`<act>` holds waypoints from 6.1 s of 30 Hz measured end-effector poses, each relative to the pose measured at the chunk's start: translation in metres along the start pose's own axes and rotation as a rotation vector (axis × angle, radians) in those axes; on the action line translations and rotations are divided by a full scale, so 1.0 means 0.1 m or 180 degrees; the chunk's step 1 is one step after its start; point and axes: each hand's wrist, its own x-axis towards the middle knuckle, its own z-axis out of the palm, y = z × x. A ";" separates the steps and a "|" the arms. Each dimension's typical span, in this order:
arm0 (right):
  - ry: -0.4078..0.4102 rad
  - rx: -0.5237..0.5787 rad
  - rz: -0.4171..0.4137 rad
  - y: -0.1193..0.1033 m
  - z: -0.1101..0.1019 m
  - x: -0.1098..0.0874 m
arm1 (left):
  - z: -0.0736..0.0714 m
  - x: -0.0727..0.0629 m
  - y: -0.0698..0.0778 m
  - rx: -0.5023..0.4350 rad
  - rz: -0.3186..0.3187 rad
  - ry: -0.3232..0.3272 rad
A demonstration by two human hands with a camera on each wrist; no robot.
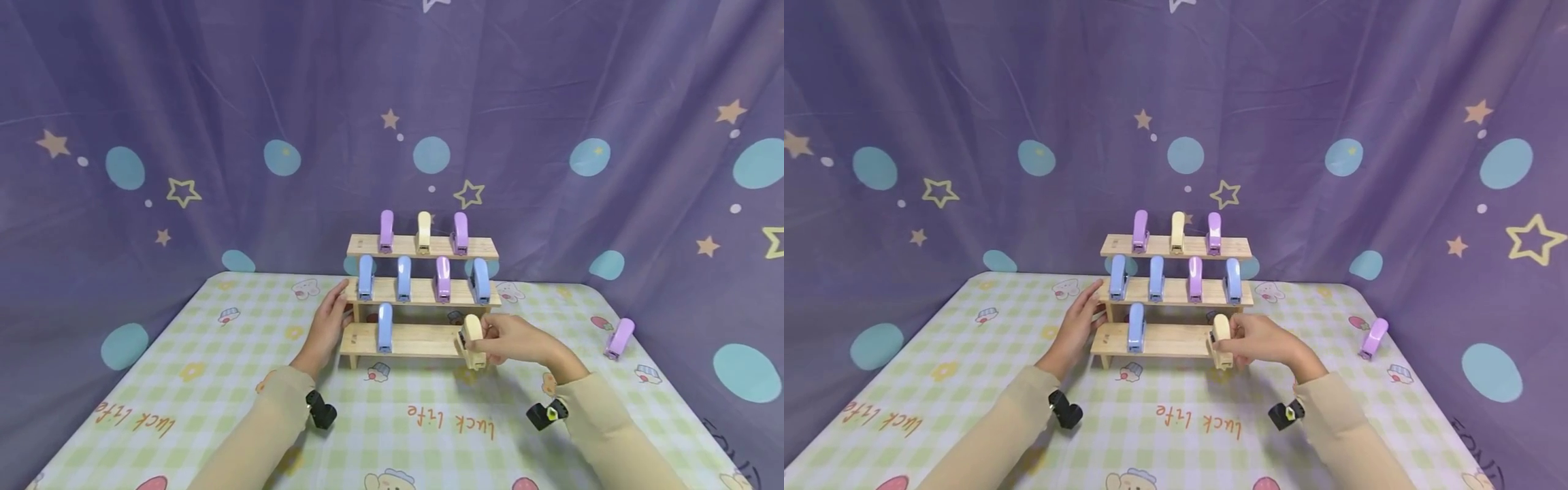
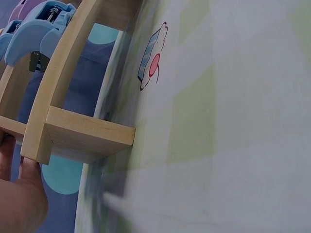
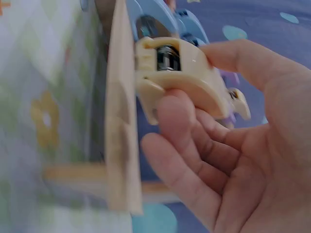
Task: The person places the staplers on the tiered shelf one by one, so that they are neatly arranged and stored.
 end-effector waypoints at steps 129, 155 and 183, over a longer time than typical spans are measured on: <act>0.2098 0.0036 0.1679 1.87 -0.91 -0.94 | -0.01 0.01 -0.01 0.0117 -0.0003 -0.0011; 0.0974 -0.0257 0.0375 0.57 -0.43 -0.44 | -0.01 0.02 -0.01 0.0108 -0.0029 -0.0012; 0.1224 0.0268 0.0116 0.24 0.33 0.24 | -0.03 -0.03 -0.01 0.0017 0.0014 -0.0071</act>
